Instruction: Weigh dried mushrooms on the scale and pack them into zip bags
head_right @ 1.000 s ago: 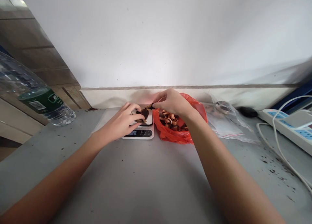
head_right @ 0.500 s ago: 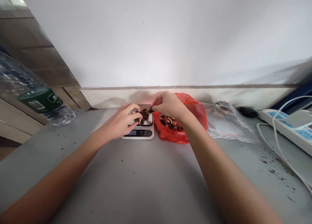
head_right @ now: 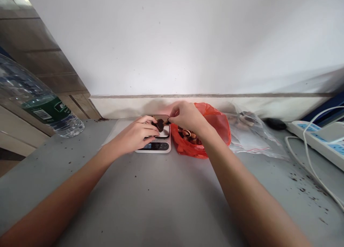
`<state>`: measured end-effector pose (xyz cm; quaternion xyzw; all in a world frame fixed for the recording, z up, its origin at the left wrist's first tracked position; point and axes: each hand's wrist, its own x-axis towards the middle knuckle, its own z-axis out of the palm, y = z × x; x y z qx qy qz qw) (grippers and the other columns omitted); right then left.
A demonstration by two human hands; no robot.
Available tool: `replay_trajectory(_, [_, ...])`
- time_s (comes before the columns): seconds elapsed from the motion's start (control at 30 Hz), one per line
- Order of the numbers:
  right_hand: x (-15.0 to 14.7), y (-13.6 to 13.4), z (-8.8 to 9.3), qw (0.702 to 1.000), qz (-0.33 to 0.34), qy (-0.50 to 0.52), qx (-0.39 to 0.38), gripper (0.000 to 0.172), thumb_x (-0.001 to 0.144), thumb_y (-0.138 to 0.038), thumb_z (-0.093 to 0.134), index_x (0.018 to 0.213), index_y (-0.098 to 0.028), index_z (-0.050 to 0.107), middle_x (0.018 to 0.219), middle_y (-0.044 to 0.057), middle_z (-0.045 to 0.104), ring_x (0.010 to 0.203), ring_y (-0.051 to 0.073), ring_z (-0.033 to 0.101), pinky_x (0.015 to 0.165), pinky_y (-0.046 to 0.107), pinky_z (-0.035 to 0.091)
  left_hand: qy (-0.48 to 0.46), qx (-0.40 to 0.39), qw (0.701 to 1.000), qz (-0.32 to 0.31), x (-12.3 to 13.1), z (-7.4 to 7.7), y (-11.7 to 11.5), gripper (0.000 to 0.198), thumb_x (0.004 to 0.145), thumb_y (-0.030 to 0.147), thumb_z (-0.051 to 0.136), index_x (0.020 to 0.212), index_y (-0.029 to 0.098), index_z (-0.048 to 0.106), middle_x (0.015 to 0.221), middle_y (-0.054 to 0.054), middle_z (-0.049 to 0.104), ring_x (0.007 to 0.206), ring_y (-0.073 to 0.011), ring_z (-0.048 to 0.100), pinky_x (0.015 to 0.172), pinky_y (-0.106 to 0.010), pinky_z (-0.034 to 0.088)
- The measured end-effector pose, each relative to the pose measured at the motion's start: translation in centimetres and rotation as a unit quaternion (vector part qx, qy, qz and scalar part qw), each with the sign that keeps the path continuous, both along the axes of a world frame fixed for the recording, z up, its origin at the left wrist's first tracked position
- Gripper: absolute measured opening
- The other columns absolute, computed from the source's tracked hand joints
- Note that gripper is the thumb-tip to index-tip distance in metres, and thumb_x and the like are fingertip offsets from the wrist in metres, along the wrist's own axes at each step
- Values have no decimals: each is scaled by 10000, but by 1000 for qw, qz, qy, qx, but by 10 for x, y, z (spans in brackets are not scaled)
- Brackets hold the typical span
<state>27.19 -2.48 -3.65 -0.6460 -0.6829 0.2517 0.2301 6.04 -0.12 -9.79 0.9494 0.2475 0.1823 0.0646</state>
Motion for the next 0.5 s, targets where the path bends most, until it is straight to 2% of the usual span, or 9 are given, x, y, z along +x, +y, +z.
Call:
replay_trajectory(0.17, [6,1,0,1000,20,-2,-20,225,755,-64,655,595,-221,633,522,-35,542,495,124,424,507,304,332,33,21,999,19,1,6,-3,313,986,31,570,953,215,821,1127,-71,813,1266,-278,661,1059,-415,505])
replay_trajectory(0.3, [9,2,3,1000,22,1,-19,272,782,-85,659,558,-218,583,487,-53,460,486,112,384,498,298,298,14,28,1000,3,-2,5,0,239,958,47,641,955,216,810,1039,-41,836,1239,-280,667,1045,-404,534])
replay_trajectory(0.43, [15,-1,15,999,22,1,-47,137,819,-131,658,723,-197,729,620,-12,624,567,131,509,556,282,389,-13,66,998,-17,-8,3,7,239,954,32,632,932,193,807,958,-52,830,1145,-262,695,962,-366,585])
replay_trajectory(0.5, [24,-3,22,997,37,-7,-61,156,831,-133,644,756,-200,764,682,2,669,619,143,554,606,281,433,-20,82,996,-21,-10,2,10,241,959,30,630,943,193,806,938,-51,826,1120,-254,703,940,-354,596])
